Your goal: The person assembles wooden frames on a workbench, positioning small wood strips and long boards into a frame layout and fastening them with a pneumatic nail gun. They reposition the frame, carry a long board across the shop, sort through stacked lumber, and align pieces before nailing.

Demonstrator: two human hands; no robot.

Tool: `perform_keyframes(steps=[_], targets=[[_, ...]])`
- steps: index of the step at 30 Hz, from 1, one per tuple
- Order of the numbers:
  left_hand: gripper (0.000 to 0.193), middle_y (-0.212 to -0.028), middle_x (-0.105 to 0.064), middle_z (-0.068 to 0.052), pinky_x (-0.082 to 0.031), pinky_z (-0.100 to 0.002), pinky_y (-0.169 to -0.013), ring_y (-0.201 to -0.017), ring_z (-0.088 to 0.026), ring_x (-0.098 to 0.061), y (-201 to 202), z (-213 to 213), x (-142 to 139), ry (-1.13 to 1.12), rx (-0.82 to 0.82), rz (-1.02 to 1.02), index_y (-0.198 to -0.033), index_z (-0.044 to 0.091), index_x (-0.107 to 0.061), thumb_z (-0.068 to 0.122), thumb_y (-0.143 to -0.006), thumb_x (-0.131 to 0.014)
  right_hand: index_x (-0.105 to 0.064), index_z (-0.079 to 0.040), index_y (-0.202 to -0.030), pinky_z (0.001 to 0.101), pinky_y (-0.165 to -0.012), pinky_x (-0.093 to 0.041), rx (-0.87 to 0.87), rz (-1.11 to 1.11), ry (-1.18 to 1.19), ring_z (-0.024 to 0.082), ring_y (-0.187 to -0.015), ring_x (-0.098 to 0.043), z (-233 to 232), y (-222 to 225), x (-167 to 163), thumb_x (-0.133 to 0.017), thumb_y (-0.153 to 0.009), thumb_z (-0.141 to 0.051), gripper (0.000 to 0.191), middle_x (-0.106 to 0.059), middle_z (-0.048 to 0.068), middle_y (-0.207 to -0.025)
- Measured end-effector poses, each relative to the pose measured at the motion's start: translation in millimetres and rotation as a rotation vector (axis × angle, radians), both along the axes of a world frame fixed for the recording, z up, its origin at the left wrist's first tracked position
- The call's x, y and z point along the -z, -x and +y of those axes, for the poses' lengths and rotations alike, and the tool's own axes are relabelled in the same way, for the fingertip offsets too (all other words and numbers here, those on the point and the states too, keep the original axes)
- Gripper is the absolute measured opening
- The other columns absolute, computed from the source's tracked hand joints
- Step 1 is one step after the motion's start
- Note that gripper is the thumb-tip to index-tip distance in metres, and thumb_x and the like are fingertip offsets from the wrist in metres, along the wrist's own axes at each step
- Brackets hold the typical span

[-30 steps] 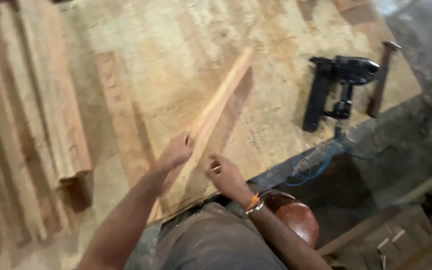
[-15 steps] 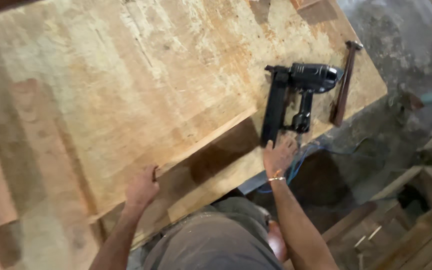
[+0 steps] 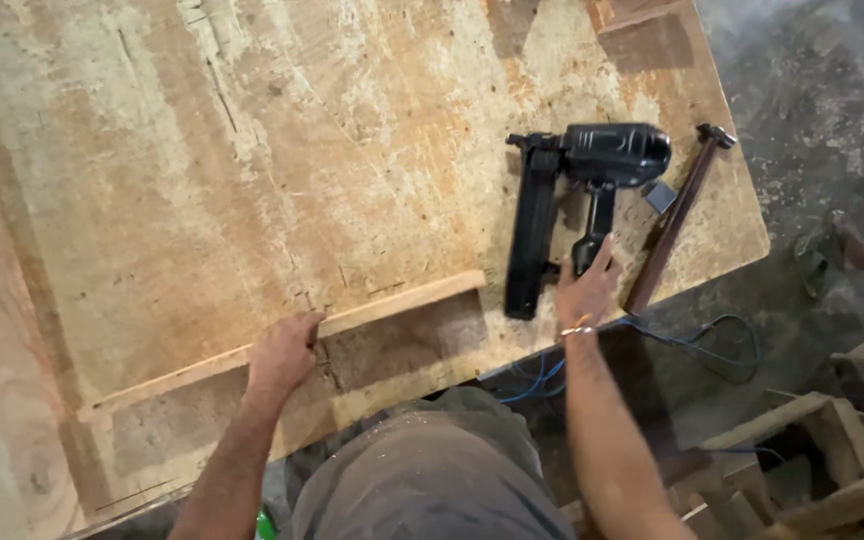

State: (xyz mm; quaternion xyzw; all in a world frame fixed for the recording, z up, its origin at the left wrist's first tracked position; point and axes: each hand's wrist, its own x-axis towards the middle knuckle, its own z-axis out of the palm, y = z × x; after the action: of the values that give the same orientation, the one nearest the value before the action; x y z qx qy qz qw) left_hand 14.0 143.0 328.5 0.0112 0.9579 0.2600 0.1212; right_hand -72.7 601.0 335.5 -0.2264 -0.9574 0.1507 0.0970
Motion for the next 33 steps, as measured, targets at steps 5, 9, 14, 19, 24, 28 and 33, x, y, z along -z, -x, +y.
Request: perform_keyframes(steps=[5, 9, 14, 19, 24, 28, 33], targets=[[0.035, -0.112, -0.073, -0.009, -0.055, -0.049, -0.084, -0.101, -0.035, -0.069, 5.0, 49.5, -0.7, -0.039, 0.008, -0.158, -0.118, 0.020, -0.070, 0.012, -0.085, -0.062, -0.036, -0.003, -0.156, 0.0583, -0.091, -0.047, -0.126, 0.003, -0.214, 0.051, -0.119, -0.055, 28.9, 43.6, -17.8, -0.075, -0.090, -0.030, 0.082, -0.053, 0.030, -0.135], [0.029, -0.107, -0.074, -0.008, -0.055, -0.049, -0.085, -0.102, -0.033, -0.070, -2.2, 67.7, 5.2, -0.017, -0.016, -0.138, -0.113, 0.020, -0.072, 0.012, -0.089, -0.059, -0.054, -0.004, -0.145, 0.0527, -0.108, -0.044, -0.657, 0.023, -0.022, 0.044, -0.126, -0.054, -36.2, 24.5, -28.1, -0.070, -0.099, -0.035, 0.057, -0.059, 0.024, -0.135], [0.023, -0.104, -0.073, -0.010, -0.056, -0.050, -0.080, -0.098, -0.034, -0.071, -7.5, 67.7, 18.1, -0.099, -0.012, 0.036, -0.104, 0.014, -0.071, 0.011, -0.084, -0.059, -0.066, -0.010, -0.122, 0.0501, -0.099, -0.042, -1.281, -0.121, -0.040, 0.034, -0.115, -0.060, -124.4, -19.9, -30.1, -0.064, -0.084, -0.022, 0.040, -0.069, 0.012, -0.120], [0.016, -0.100, -0.073, -0.014, -0.058, -0.052, -0.077, -0.097, -0.037, -0.072, -4.5, 69.1, 23.3, -0.007, -0.098, -0.196, -0.101, 0.013, -0.072, 0.015, -0.093, -0.058, -0.067, -0.015, -0.122, 0.0469, -0.101, -0.044, -1.242, -0.178, 0.017, 0.030, -0.113, -0.062, -144.7, -19.5, -17.5, -0.066, -0.083, -0.013, 0.039, -0.071, 0.006, -0.117], [0.020, -0.093, -0.074, -0.012, -0.058, -0.050, -0.077, -0.093, -0.033, -0.073, -12.3, 53.9, 15.7, -0.001, -0.049, 0.106, -0.095, 0.009, -0.071, 0.020, -0.079, -0.066, -0.065, -0.016, -0.124, 0.0467, -0.103, -0.045, -1.249, -0.169, -0.033, 0.028, -0.113, -0.062, -162.2, -24.3, -27.3, -0.071, -0.083, -0.014, 0.042, -0.068, 0.007, -0.112], [0.035, -0.099, -0.072, -0.017, -0.055, -0.047, -0.074, -0.089, -0.037, -0.068, -30.0, -30.5, 7.8, -0.276, -0.226, 0.468, -0.097, 0.007, -0.073, 0.027, -0.070, -0.078, -0.058, -0.011, -0.136, 0.0491, -0.104, -0.043, -1.206, -0.386, -0.061, 0.033, -0.115, -0.059, -218.8, -34.5, -54.5, -0.077, -0.071, -0.016, 0.067, -0.066, 0.012, -0.117], [0.005, -0.085, -0.055, -0.012, -0.046, -0.040, -0.067, -0.077, -0.030, -0.056, -86.4, -238.6, 0.7, -0.450, -0.702, 0.864, -0.088, 0.011, -0.057, 0.008, -0.089, -0.061, -0.059, -0.007, -0.131, 0.0485, -0.109, -0.042, -1.307, -0.197, 0.154, 0.037, -0.125, -0.057, -345.2, -76.5, -61.9, -0.070, -0.080, -0.012, 0.053, -0.065, 0.015, -0.127]])
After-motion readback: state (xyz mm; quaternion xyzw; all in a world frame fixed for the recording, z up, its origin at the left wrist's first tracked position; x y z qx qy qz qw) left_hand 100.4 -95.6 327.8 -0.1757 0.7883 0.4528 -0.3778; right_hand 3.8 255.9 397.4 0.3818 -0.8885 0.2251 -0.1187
